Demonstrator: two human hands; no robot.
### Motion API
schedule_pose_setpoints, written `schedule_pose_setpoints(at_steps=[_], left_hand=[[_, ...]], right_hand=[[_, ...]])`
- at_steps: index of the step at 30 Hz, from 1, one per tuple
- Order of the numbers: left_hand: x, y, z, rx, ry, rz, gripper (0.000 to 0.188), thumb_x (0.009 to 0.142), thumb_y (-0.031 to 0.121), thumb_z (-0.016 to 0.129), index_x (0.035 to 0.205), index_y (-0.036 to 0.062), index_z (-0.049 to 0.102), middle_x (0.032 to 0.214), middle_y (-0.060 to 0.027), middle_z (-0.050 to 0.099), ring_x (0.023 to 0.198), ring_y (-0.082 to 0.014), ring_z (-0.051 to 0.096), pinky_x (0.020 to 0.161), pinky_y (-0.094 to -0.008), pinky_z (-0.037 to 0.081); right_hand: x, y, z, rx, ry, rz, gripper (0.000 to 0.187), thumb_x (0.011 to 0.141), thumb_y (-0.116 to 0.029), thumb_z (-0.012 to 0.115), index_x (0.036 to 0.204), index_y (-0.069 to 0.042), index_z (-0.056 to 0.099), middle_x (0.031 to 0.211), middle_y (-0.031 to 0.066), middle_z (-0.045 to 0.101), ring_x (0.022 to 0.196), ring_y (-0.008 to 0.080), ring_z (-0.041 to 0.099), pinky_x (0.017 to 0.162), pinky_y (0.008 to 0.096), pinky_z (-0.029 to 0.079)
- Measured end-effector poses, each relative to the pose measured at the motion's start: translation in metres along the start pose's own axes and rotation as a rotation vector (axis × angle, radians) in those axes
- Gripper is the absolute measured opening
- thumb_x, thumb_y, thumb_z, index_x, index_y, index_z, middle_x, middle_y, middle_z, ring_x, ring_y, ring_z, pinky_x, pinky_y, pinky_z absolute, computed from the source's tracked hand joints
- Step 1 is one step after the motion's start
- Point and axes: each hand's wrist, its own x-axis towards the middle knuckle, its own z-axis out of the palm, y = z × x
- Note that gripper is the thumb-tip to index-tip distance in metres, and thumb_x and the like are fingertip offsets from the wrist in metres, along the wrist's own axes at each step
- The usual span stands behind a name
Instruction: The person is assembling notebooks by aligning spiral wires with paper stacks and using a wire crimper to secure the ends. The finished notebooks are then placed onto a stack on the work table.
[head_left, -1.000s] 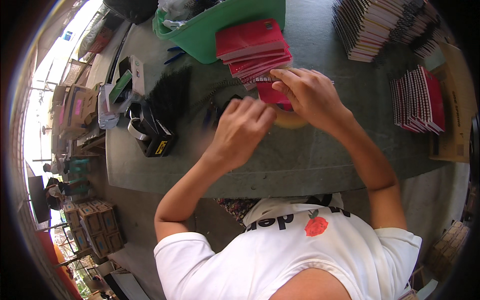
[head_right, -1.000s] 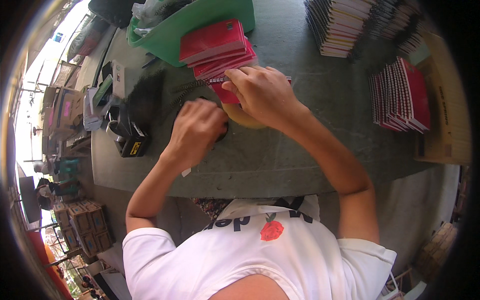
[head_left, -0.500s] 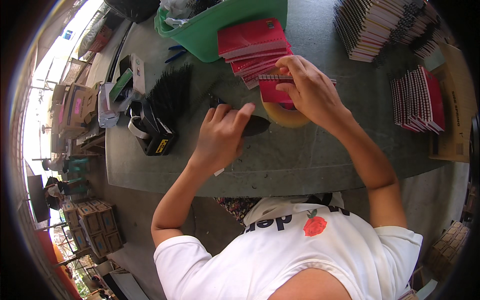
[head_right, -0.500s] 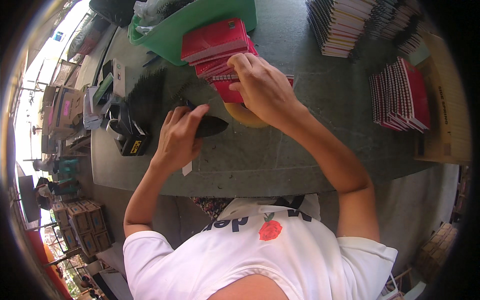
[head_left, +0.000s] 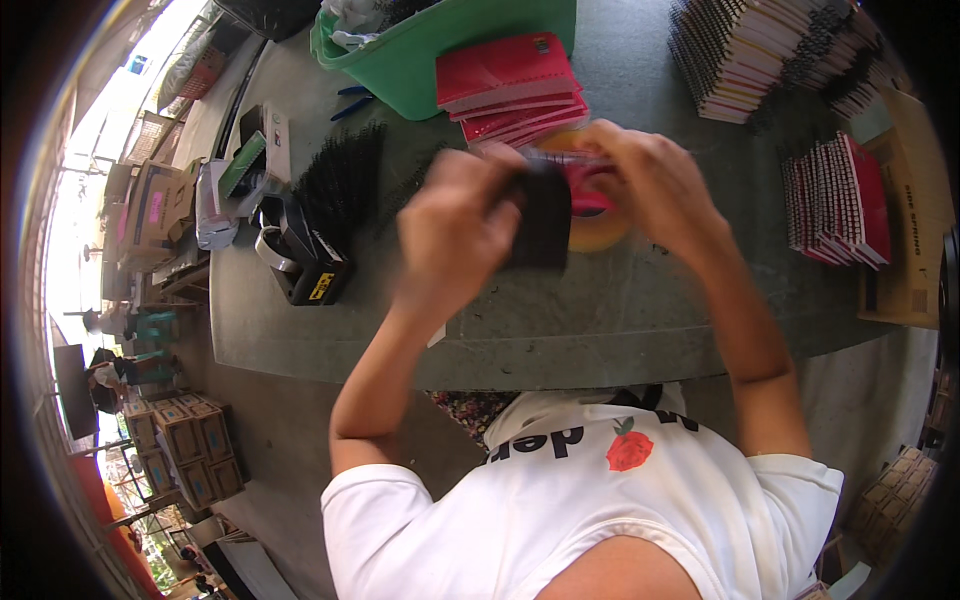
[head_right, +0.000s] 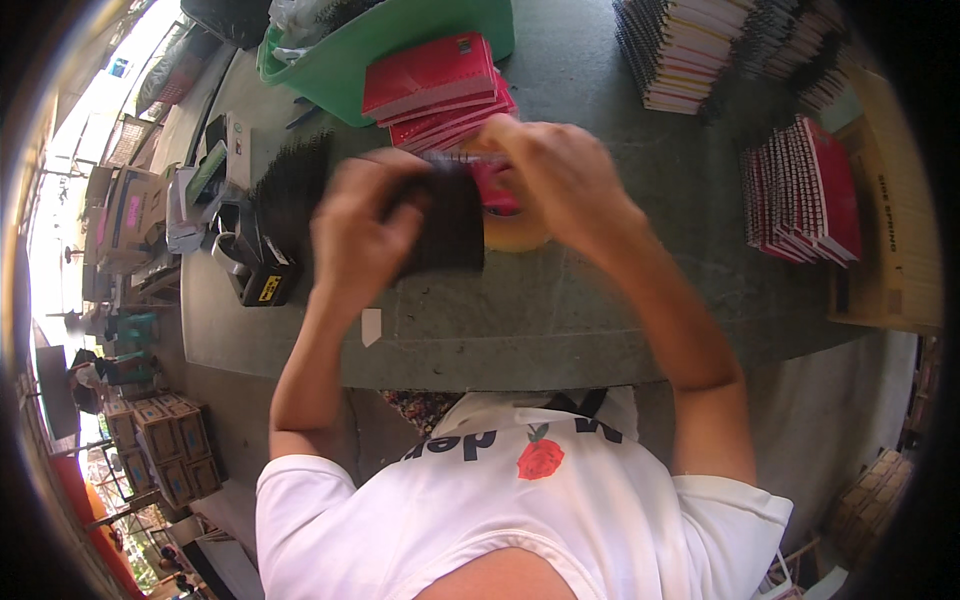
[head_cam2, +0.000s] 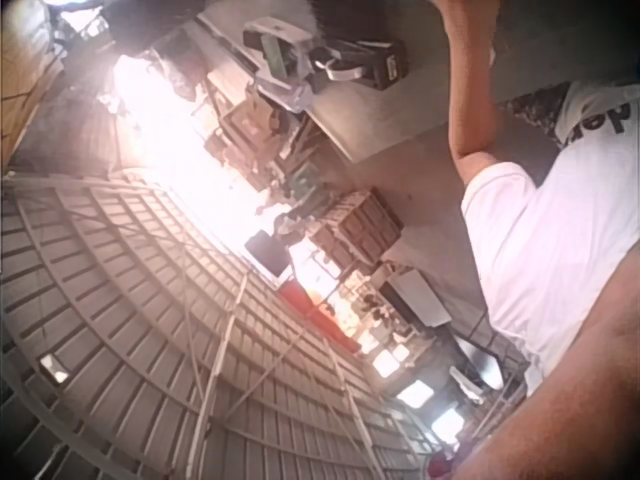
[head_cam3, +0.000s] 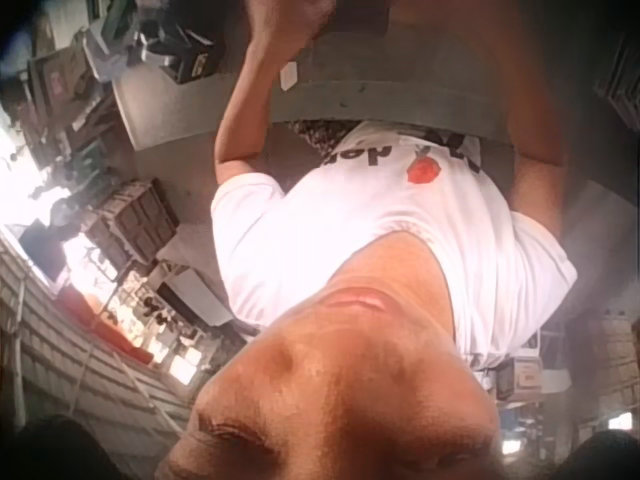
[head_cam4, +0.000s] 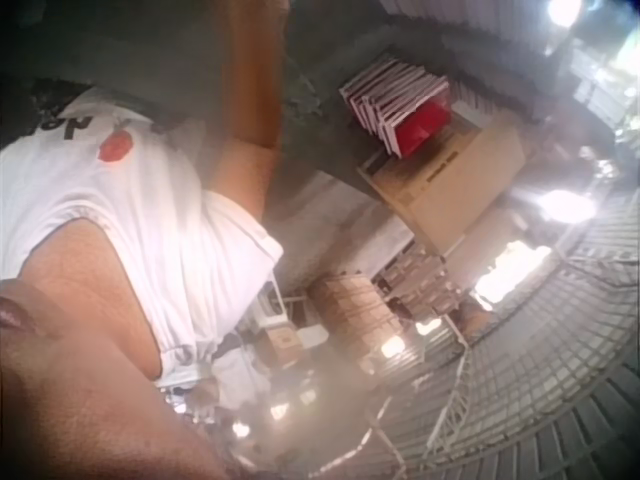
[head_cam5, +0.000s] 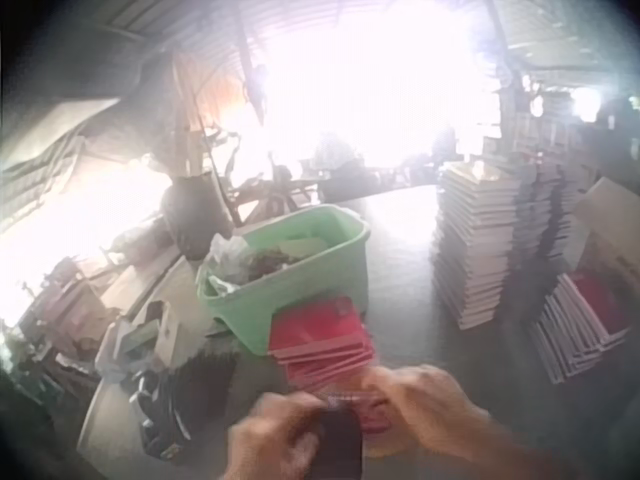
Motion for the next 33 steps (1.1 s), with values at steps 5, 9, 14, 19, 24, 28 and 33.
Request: schedule_pose_setpoints(at_steps=[5, 9, 14, 19, 24, 28, 33], left_hand=[[0.017, 0.001, -0.001, 0.042, 0.213, 0.321, 0.038, 0.07, 0.005, 0.069, 0.106, 0.0135, 0.063, 0.097, -0.012, 0.06, 0.084, -0.0304, 0.061, 0.074, -0.0384, 0.051], [0.018, -0.001, 0.018, 0.054, 0.009, 0.202, 0.034, 0.069, 0.005, 0.071, 0.101, 0.0132, 0.066, 0.094, -0.0109, 0.06, 0.088, -0.0289, 0.06, 0.077, -0.0375, 0.05], [0.032, 0.018, 0.011, 0.064, 0.312, 0.267, 0.032, 0.07, 0.005, 0.073, 0.101, 0.0114, 0.066, 0.094, -0.0102, 0.062, 0.09, -0.0271, 0.059, 0.08, -0.0339, 0.047], [0.029, 0.019, 0.025, -0.044, 0.1, 0.264, 0.034, 0.07, -0.001, 0.07, 0.102, 0.01, 0.067, 0.093, -0.0083, 0.063, 0.085, -0.0233, 0.062, 0.077, -0.0323, 0.049], [0.04, 0.021, 0.03, -0.028, 0.025, 0.322, 0.03, 0.07, -0.001, 0.069, 0.098, 0.0086, 0.067, 0.089, -0.0092, 0.061, 0.08, -0.0242, 0.061, 0.073, -0.0327, 0.05], [0.057, 0.028, 0.023, -0.061, 0.397, 0.306, 0.029, 0.07, -0.001, 0.07, 0.097, 0.0092, 0.068, 0.088, -0.0099, 0.06, 0.08, -0.0247, 0.06, 0.074, -0.0332, 0.05], [0.042, 0.038, 0.038, -0.089, 0.071, 0.315, 0.028, 0.072, -0.001, 0.07, 0.097, 0.0099, 0.069, 0.086, -0.0084, 0.062, 0.08, -0.0228, 0.06, 0.072, -0.0323, 0.049]], right_hand=[[-0.034, 0.055, -0.008, 0.751, -0.065, 0.352, 0.023, 0.077, -0.003, 0.069, 0.1, 0.0, 0.066, 0.097, 0.0074, 0.068, 0.08, 0.0145, 0.065, 0.071, 0.0269, 0.053], [-0.038, 0.058, 0.027, 1.113, 0.024, 0.296, 0.026, 0.081, 0.0, 0.066, 0.107, -0.001, 0.065, 0.103, 0.0061, 0.067, 0.087, 0.0106, 0.062, 0.078, 0.024, 0.052], [-0.039, 0.051, 0.025, 1.066, 0.086, 0.186, 0.029, 0.081, 0.0, 0.066, 0.11, 0.001, 0.063, 0.097, 0.0053, 0.067, 0.086, 0.0103, 0.062, 0.08, 0.0229, 0.051], [-0.045, 0.052, 0.022, 1.04, 0.011, 0.348, 0.032, 0.083, -0.001, 0.064, 0.115, 0.001, 0.059, 0.098, 0.0056, 0.066, 0.089, 0.01, 0.061, 0.081, 0.023, 0.05], [-0.051, 0.059, 0.026, 1.079, -0.046, 0.321, 0.03, 0.088, -0.005, 0.06, 0.117, 0.003, 0.057, 0.105, 0.0076, 0.065, 0.093, 0.0096, 0.06, 0.082, 0.0228, 0.049], [-0.049, 0.051, 0.019, 0.949, -0.02, 0.256, 0.031, 0.088, -0.003, 0.058, 0.119, 0.002, 0.056, 0.106, 0.0054, 0.065, 0.092, 0.0083, 0.059, 0.083, 0.024, 0.048], [-0.051, 0.057, 0.023, 0.976, -0.046, 0.238, 0.032, 0.088, 0.003, 0.054, 0.12, 0.0, 0.056, 0.106, 0.0029, 0.065, 0.093, 0.0075, 0.057, 0.086, 0.0246, 0.047]])
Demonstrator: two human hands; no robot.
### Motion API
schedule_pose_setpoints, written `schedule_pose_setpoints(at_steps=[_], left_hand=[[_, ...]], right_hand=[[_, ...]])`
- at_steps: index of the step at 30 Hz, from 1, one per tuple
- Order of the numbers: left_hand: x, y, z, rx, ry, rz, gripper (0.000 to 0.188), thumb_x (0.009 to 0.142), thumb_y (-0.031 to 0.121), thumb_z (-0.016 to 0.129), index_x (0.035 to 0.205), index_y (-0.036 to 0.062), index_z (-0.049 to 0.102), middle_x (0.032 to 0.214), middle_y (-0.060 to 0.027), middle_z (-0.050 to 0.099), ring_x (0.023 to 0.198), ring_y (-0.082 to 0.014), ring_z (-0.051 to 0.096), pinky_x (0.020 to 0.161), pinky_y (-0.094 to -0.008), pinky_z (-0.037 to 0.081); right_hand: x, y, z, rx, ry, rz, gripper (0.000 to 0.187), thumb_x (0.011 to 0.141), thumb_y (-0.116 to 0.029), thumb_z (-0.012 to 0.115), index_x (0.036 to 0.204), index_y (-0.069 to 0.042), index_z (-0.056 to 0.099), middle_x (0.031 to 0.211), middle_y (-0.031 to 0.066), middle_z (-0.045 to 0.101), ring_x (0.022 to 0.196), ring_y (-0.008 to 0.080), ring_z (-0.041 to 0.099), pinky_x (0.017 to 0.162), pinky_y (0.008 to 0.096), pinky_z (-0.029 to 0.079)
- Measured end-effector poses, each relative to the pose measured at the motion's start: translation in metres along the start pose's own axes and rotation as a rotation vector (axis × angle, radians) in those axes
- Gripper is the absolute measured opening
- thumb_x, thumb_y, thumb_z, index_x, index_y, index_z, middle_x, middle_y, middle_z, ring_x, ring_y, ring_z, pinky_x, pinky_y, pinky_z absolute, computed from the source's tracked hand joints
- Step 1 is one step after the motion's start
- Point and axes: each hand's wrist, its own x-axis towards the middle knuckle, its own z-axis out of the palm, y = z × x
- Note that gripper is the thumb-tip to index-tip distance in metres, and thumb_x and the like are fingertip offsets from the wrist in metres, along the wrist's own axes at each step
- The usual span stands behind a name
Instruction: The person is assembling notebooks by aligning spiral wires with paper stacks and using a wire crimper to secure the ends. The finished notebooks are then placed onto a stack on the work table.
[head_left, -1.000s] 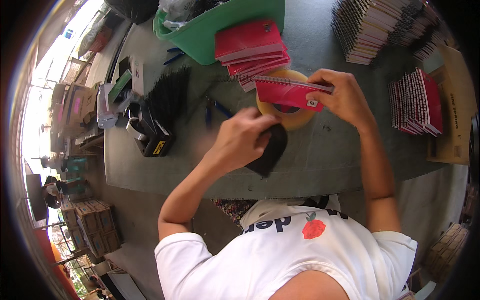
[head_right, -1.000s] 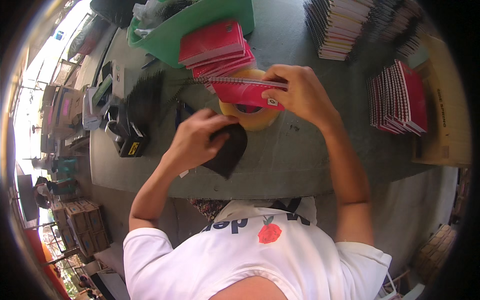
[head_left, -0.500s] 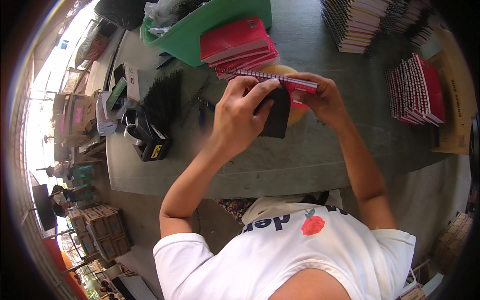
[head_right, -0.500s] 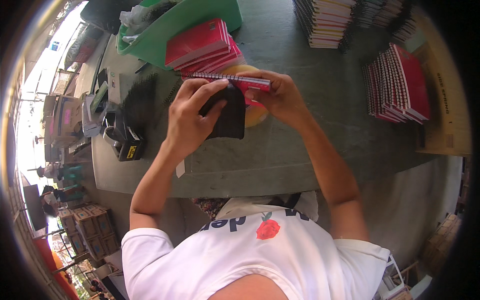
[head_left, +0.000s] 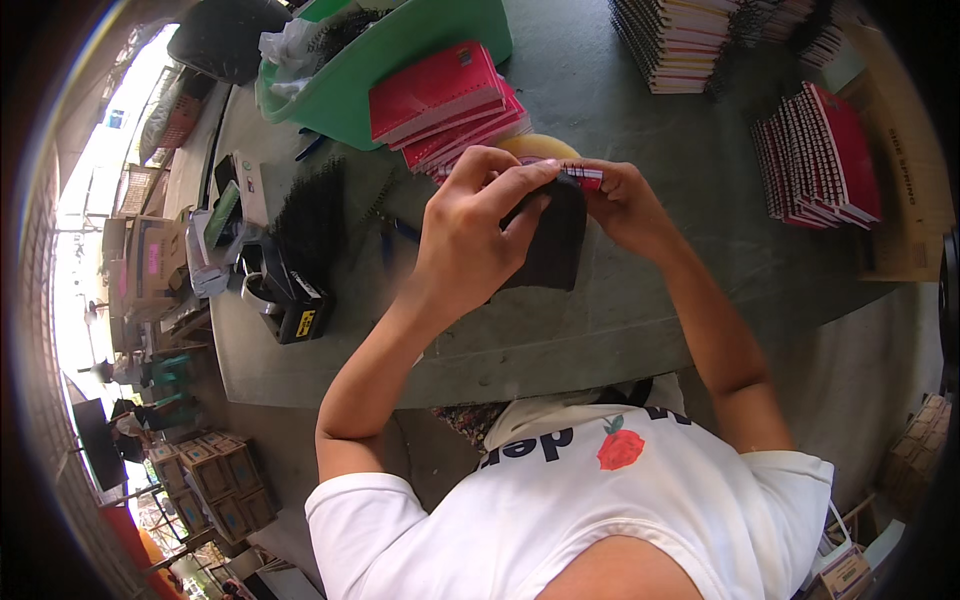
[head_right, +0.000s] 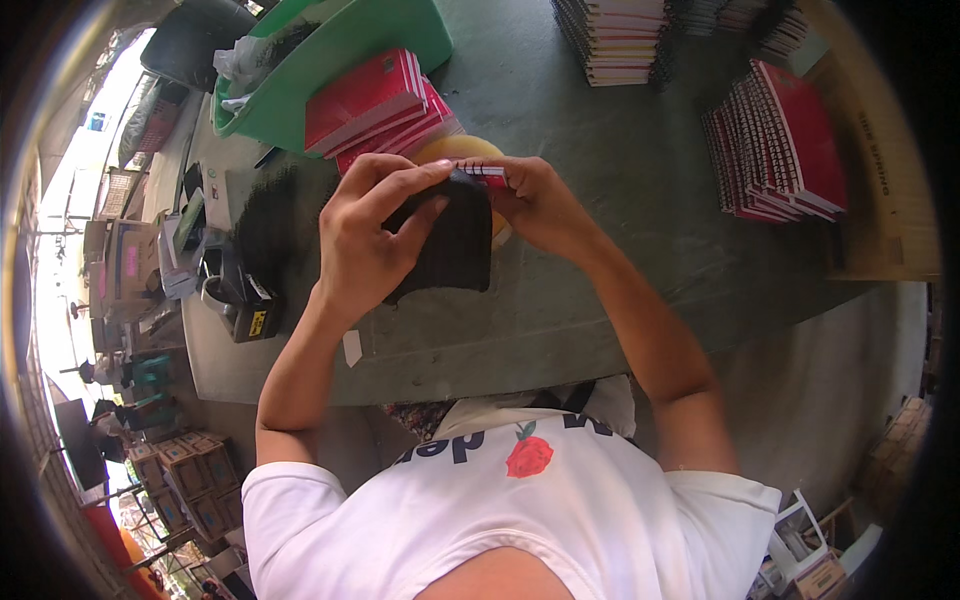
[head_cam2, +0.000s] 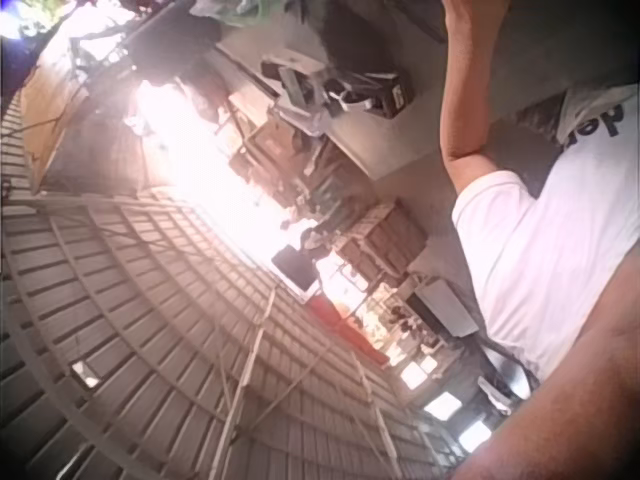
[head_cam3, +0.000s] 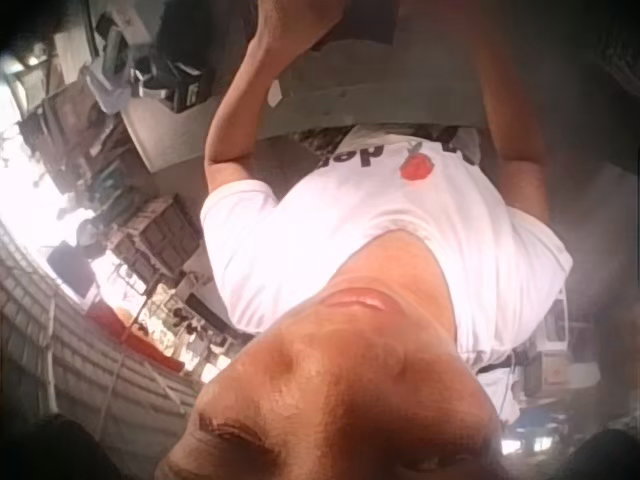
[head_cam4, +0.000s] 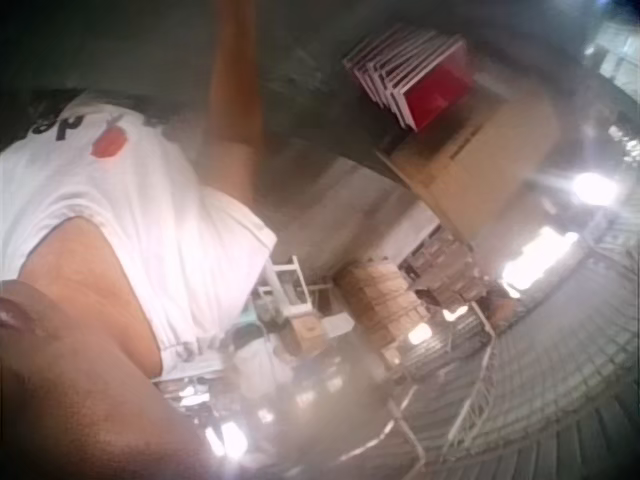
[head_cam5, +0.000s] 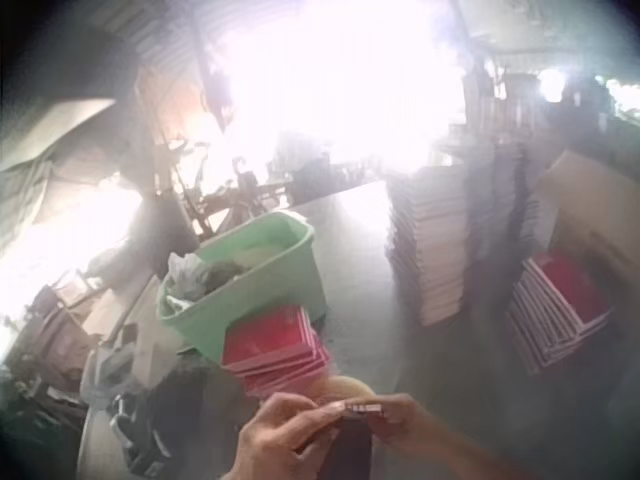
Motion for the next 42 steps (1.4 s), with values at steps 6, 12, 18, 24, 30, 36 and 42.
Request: schedule_pose_setpoints(at_steps=[6, 12, 18, 24, 30, 36, 42], left_hand=[[0.001, -0.006, 0.005, 0.044, 0.044, 0.025, 0.03, 0.069, 0.001, 0.07, 0.099, 0.0082, 0.068, 0.086, -0.0099, 0.06, 0.081, -0.0265, 0.061, 0.07, -0.0354, 0.05], [-0.065, 0.002, 0.039, -0.018, -0.155, -0.044, 0.029, 0.073, 0.005, 0.068, 0.102, 0.007, 0.066, 0.098, -0.0129, 0.056, 0.083, -0.0287, 0.06, 0.07, -0.0384, 0.05], [0.003, 0.012, 0.013, 0.192, 0.023, 0.175, 0.034, 0.075, 0.003, 0.067, 0.108, 0.0034, 0.061, 0.101, -0.0143, 0.057, 0.09, -0.0312, 0.058, 0.078, -0.0402, 0.047], [0.019, -0.008, 0.016, -0.046, -0.233, 0.127, 0.026, 0.078, -0.001, 0.06, 0.104, -0.0005, 0.059, 0.097, -0.0161, 0.06, 0.09, -0.0315, 0.06, 0.078, -0.0373, 0.048], [0.02, -0.007, 0.025, -0.047, -0.201, 0.162, 0.022, 0.075, 0.002, 0.064, 0.097, -0.001, 0.061, 0.088, -0.0156, 0.063, 0.085, -0.0317, 0.061, 0.075, -0.0372, 0.049], [0.022, -0.008, 0.028, -0.006, -0.227, 0.2, 0.018, 0.073, 0.003, 0.066, 0.09, -0.0002, 0.061, 0.085, -0.0143, 0.062, 0.083, -0.0323, 0.06, 0.072, -0.0379, 0.049], [0.024, 0.001, 0.031, -0.003, -0.162, 0.14, 0.02, 0.068, -0.001, 0.065, 0.087, 0.0018, 0.059, 0.088, -0.0133, 0.06, 0.084, -0.0327, 0.058, 0.073, -0.0385, 0.048]], right_hand=[[-0.002, 0.004, 0.0, 0.142, -0.1, -0.049, 0.032, 0.087, 0.004, 0.054, 0.119, 0.0, 0.057, 0.107, 0.004, 0.064, 0.096, 0.0077, 0.057, 0.087, 0.0245, 0.046], [0.003, 0.005, 0.009, 0.173, -0.011, -0.123, 0.032, 0.086, 0.003, 0.056, 0.118, 0.001, 0.057, 0.113, 0.0097, 0.062, 0.1, 0.0112, 0.058, 0.09, 0.0257, 0.046], [-0.003, 0.008, 0.006, 0.041, 0.099, -0.06, 0.024, 0.085, -0.006, 0.062, 0.108, -0.001, 0.063, 0.095, 0.0054, 0.067, 0.083, 0.0071, 0.06, 0.074, 0.0243, 0.049], [-0.006, 0.007, -0.002, -0.289, 0.184, -0.048, 0.021, 0.081, -0.011, 0.063, 0.098, 0.0, 0.066, 0.071, 0.0097, 0.066, 0.066, 0.0075, 0.061, 0.061, 0.0257, 0.048], [-0.007, 0.009, -0.005, -0.432, 0.235, -0.111, 0.021, 0.08, -0.011, 0.061, 0.098, -0.002, 0.066, 0.069, 0.0179, 0.061, 0.061, 0.0179, 0.064, 0.059, 0.0305, 0.048], [-0.009, -0.005, -0.004, -0.497, 0.2, -0.039, 0.02, 0.081, -0.013, 0.06, 0.098, -0.005, 0.065, 0.072, 0.0193, 0.06, 0.065, 0.0321, 0.063, 0.059, 0.0332, 0.049], [-0.015, -0.002, 0.002, -0.544, 0.263, -0.182, 0.019, 0.083, -0.014, 0.058, 0.099, -0.006, 0.065, 0.074, 0.0192, 0.061, 0.066, 0.0336, 0.063, 0.06, 0.0358, 0.049]])
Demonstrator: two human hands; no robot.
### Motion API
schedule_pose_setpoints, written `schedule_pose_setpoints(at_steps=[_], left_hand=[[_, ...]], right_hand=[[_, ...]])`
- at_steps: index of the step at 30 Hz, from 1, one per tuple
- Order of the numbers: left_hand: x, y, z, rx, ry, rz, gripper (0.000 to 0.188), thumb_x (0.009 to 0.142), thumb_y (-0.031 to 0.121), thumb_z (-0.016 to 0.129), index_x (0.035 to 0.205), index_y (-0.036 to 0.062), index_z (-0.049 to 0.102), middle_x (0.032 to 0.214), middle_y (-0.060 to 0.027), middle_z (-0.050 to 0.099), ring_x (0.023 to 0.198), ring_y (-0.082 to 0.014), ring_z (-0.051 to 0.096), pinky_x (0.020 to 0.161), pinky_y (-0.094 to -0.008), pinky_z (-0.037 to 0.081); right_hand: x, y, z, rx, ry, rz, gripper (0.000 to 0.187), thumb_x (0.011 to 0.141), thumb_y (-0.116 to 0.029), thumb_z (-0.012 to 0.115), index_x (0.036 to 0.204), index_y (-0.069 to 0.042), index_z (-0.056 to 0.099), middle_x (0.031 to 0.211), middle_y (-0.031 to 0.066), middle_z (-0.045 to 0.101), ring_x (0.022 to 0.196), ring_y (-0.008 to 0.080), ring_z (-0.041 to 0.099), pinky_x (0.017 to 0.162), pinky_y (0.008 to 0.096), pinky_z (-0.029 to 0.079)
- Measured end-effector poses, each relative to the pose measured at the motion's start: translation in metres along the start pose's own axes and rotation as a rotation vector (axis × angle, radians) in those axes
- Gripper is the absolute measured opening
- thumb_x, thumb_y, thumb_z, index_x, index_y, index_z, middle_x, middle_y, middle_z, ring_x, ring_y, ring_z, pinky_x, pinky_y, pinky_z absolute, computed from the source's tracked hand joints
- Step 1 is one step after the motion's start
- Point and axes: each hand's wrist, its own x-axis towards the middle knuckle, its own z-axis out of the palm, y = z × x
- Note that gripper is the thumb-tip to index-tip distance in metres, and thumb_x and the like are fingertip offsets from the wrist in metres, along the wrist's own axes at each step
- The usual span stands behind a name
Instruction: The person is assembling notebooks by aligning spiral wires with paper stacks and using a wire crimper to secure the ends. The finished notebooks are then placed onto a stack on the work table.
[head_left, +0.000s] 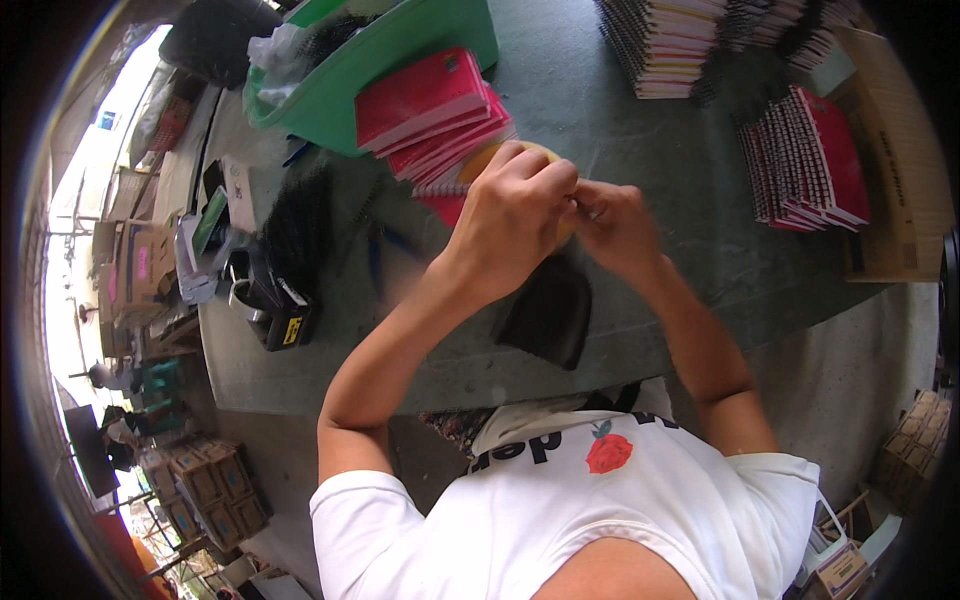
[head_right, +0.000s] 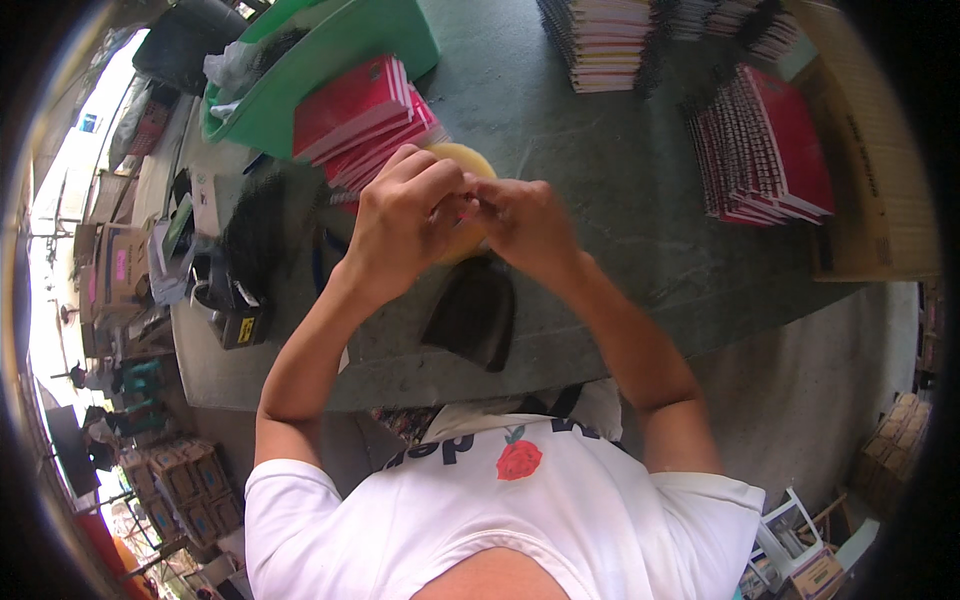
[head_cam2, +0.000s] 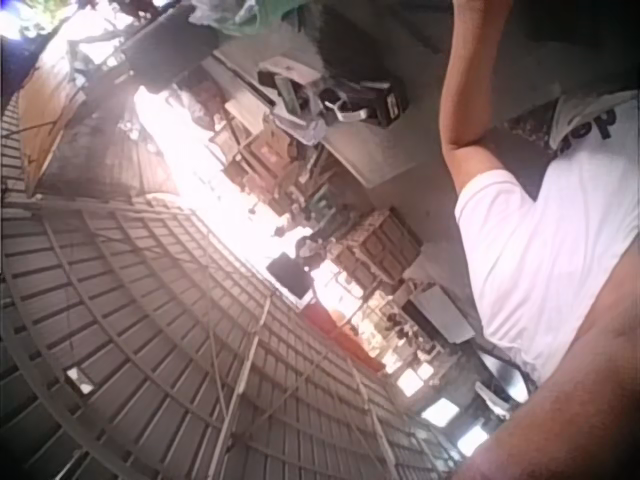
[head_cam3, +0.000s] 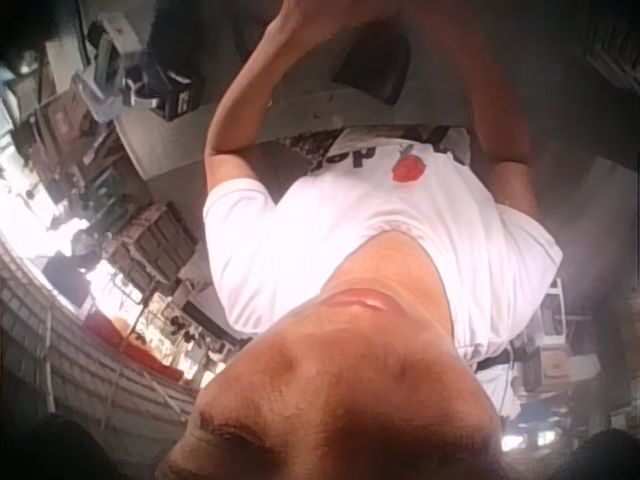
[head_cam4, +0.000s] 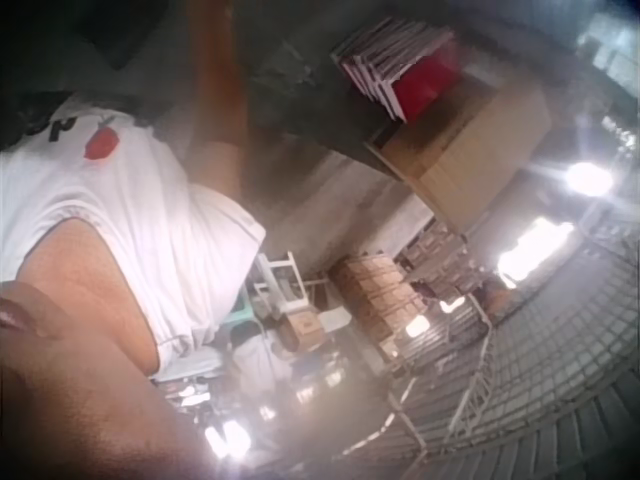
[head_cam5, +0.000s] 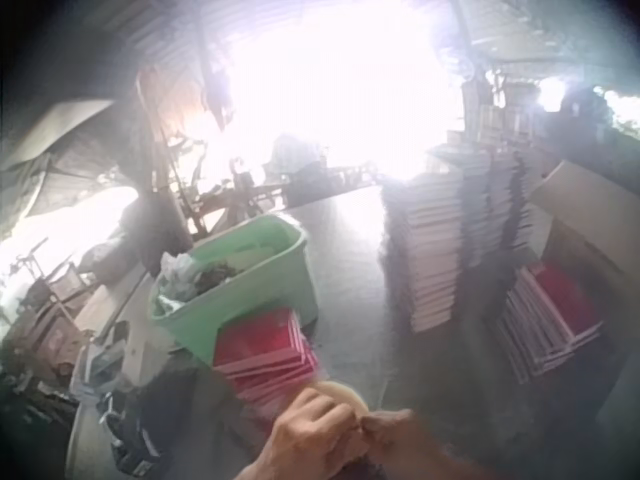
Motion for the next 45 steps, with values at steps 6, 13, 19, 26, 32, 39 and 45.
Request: schedule_pose_setpoints(at_steps=[6, 13, 19, 26, 32, 39, 45], left_hand=[[-0.002, -0.002, -0.01, 0.064, -0.079, -0.126, 0.03, 0.065, -0.002, 0.063, 0.094, 0.0053, 0.059, 0.096, -0.0134, 0.061, 0.093, -0.0327, 0.057, 0.081, -0.042, 0.046], [-0.016, -0.016, -0.052, 0.318, -0.578, -0.362, 0.043, 0.069, -0.004, 0.065, 0.11, 0.0059, 0.059, 0.101, -0.0145, 0.063, 0.096, -0.0307, 0.06, 0.081, -0.038, 0.047], [0.003, 0.005, -0.041, 0.258, 0.257, -0.101, 0.044, 0.071, 0.004, 0.071, 0.114, 0.0102, 0.062, 0.118, -0.0123, 0.058, 0.108, -0.0308, 0.055, 0.089, -0.0383, 0.046], [-0.01, -0.006, -0.021, 0.193, 0.095, -0.008, 0.037, 0.072, 0.005, 0.069, 0.108, 0.0067, 0.063, 0.114, -0.0151, 0.057, 0.106, -0.0333, 0.053, 0.092, -0.0418, 0.042], [-0.027, -0.015, -0.024, 0.226, 0.126, -0.045, 0.03, 0.075, 0.004, 0.068, 0.104, 0.0052, 0.065, 0.108, -0.0138, 0.06, 0.099, -0.0315, 0.057, 0.086, -0.0397, 0.045], [-0.111, -0.128, -0.078, 0.228, 0.107, -0.624, 0.02, 0.08, 0.012, 0.064, 0.097, 0.0029, 0.066, 0.09, -0.017, 0.064, 0.09, -0.0323, 0.06, 0.076, -0.0363, 0.048], [-0.147, -0.156, -0.043, 0.465, 0.089, -0.643, 0.033, 0.078, 0.023, 0.066, 0.104, 0.003, 0.062, 0.103, -0.0189, 0.059, 0.098, -0.0341, 0.057, 0.082, -0.042, 0.046]], right_hand=[[0.003, 0.012, 0.008, -0.006, -0.028, -0.121, 0.023, 0.087, -0.021, 0.06, 0.097, -0.002, 0.064, 0.08, 0.0121, 0.067, 0.071, 0.0221, 0.067, 0.064, 0.0316, 0.05], [0.013, -0.018, -0.013, -0.175, 0.098, -0.358, 0.032, 0.082, -0.007, 0.062, 0.113, -0.007, 0.06, 0.1, 0.0139, 0.066, 0.084, 0.0303, 0.065, 0.076, 0.0355, 0.052], [0.004, -0.069, -0.111, -0.618, 0.275, -0.109, 0.039, 0.079, -0.002, 0.057, 0.117, -0.006, 0.057, 0.103, 0.0175, 0.063, 0.094, 0.0337, 0.062, 0.08, 0.0411, 0.05], [-0.031, -0.032, -0.209, -1.125, 0.422, 0.116, 0.035, 0.091, -0.016, 0.051, 0.125, -0.008, 0.053, 0.124, 0.0136, 0.055, 0.117, 0.0305, 0.051, 0.099, 0.0403, 0.04], [-0.037, -0.004, -0.194, -1.325, 0.334, 0.146, 0.039, 0.094, -0.024, 0.048, 0.129, -0.008, 0.048, 0.133, 0.0112, 0.049, 0.127, 0.0293, 0.042, 0.105, 0.0435, 0.031], [-0.018, -0.026, -0.182, -1.192, 0.45, -0.022, 0.033, 0.088, -0.011, 0.055, 0.121, -0.006, 0.056, 0.129, 0.0113, 0.053, 0.124, 0.0285, 0.046, 0.104, 0.038, 0.035], [0.084, -0.026, -0.011, -0.435, 0.003, -0.368, 0.028, 0.08, -0.001, 0.059, 0.107, -0.005, 0.064, 0.12, 0.0109, 0.059, 0.115, 0.027, 0.054, 0.097, 0.0384, 0.043]])
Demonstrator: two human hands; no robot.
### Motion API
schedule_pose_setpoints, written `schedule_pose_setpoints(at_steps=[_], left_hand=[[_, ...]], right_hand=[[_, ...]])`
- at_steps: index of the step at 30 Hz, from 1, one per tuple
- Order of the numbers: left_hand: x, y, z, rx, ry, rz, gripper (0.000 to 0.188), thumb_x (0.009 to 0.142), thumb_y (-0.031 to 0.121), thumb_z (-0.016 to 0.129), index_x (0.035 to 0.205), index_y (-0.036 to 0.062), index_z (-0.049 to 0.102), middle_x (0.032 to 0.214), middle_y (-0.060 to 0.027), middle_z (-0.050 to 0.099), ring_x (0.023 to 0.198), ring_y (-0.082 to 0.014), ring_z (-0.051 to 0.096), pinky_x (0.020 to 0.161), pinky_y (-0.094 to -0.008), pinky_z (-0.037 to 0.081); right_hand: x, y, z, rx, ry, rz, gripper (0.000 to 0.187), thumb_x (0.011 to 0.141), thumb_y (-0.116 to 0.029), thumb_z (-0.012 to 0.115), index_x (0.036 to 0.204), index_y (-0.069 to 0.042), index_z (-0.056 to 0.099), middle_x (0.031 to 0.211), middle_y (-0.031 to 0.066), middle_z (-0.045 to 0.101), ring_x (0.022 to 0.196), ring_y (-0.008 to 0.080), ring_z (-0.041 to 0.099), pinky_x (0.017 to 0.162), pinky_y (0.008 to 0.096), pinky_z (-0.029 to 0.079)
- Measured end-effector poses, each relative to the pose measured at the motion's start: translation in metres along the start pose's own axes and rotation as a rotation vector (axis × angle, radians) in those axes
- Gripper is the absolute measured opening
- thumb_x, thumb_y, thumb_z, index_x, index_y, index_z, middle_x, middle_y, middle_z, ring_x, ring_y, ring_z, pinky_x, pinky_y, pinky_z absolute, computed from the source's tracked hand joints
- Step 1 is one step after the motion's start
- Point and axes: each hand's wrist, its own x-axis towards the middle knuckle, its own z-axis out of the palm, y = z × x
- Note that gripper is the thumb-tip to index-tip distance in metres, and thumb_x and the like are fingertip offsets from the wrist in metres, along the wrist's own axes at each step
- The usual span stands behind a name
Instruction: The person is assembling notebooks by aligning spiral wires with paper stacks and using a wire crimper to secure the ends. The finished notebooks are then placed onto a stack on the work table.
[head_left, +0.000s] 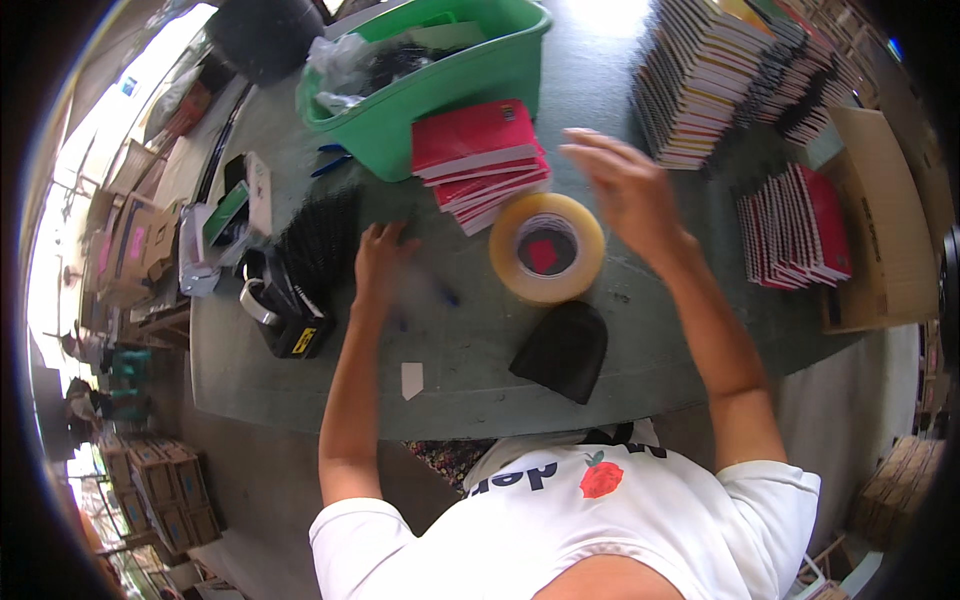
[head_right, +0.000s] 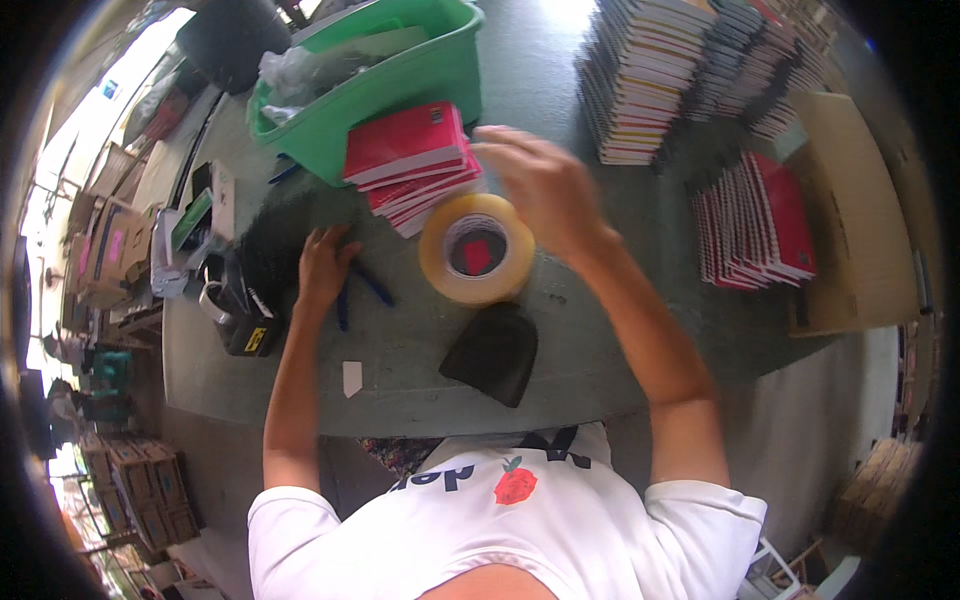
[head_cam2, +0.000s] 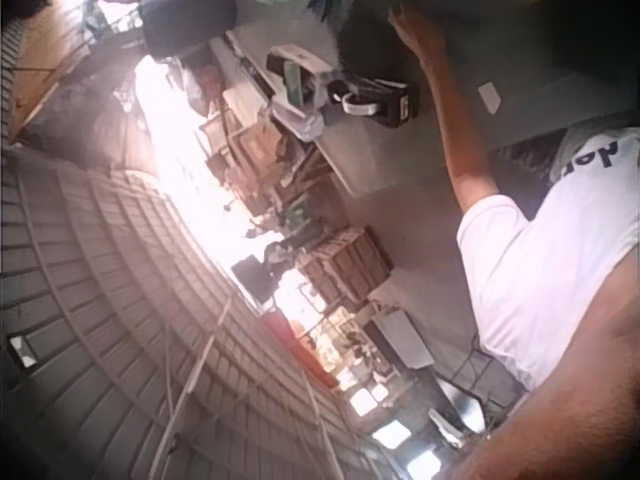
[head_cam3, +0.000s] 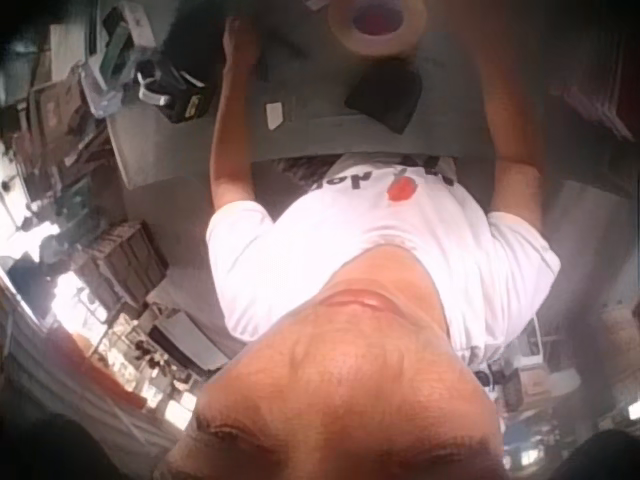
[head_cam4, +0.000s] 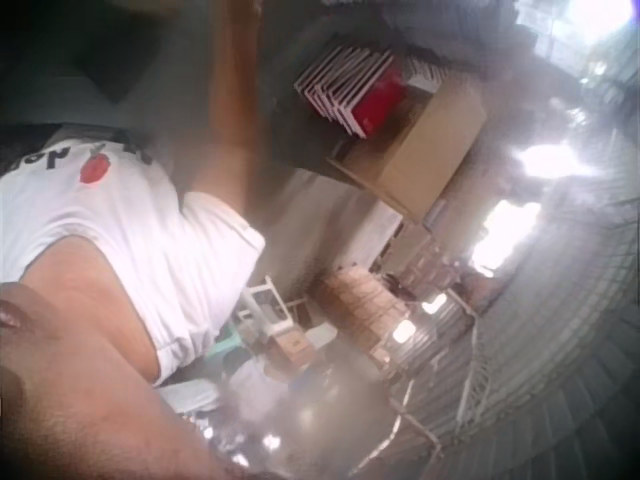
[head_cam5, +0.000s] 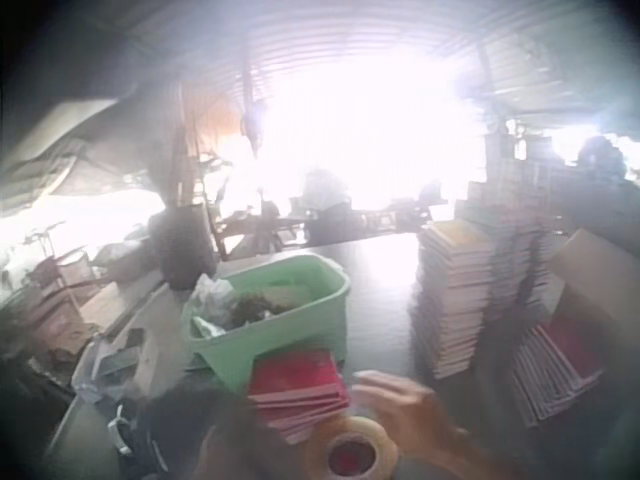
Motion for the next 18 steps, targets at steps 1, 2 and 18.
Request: schedule_pose_setpoints(at_steps=[1, 2, 18], left_hand=[[0.003, 0.008, 0.0, -0.006, -0.013, -0.034, 0.033, 0.078, 0.024, 0.066, 0.104, 0.0029, 0.061, 0.103, -0.0189, 0.059, 0.097, -0.0345, 0.057, 0.082, -0.0423, 0.047], [0.004, 0.011, 0.0, -0.012, -0.024, -0.074, 0.034, 0.078, 0.024, 0.066, 0.105, 0.0028, 0.061, 0.103, -0.0189, 0.059, 0.097, -0.0349, 0.058, 0.082, -0.0425, 0.047], [0.017, -0.021, -0.03, -0.202, 0.222, -0.238, 0.027, 0.086, 0.011, 0.051, 0.111, 0.0015, 0.056, 0.09, -0.0229, 0.064, 0.085, -0.0365, 0.063, 0.074, -0.0404, 0.049]], right_hand=[[0.016, -0.005, 0.029, -0.029, 0.057, -0.101, 0.027, 0.08, -0.005, 0.061, 0.107, -0.006, 0.064, 0.118, 0.0101, 0.061, 0.113, 0.0266, 0.056, 0.096, 0.0378, 0.044], [0.031, -0.013, 0.054, -0.054, 0.111, -0.204, 0.026, 0.081, -0.008, 0.063, 0.107, -0.007, 0.065, 0.115, 0.0093, 0.063, 0.11, 0.0262, 0.058, 0.094, 0.0373, 0.046], [0.053, -0.051, 0.021, -0.283, 0.009, -0.23, 0.029, 0.077, 0.001, 0.059, 0.103, -0.01, 0.066, 0.091, 0.0055, 0.069, 0.085, 0.0217, 0.065, 0.076, 0.0356, 0.052]])
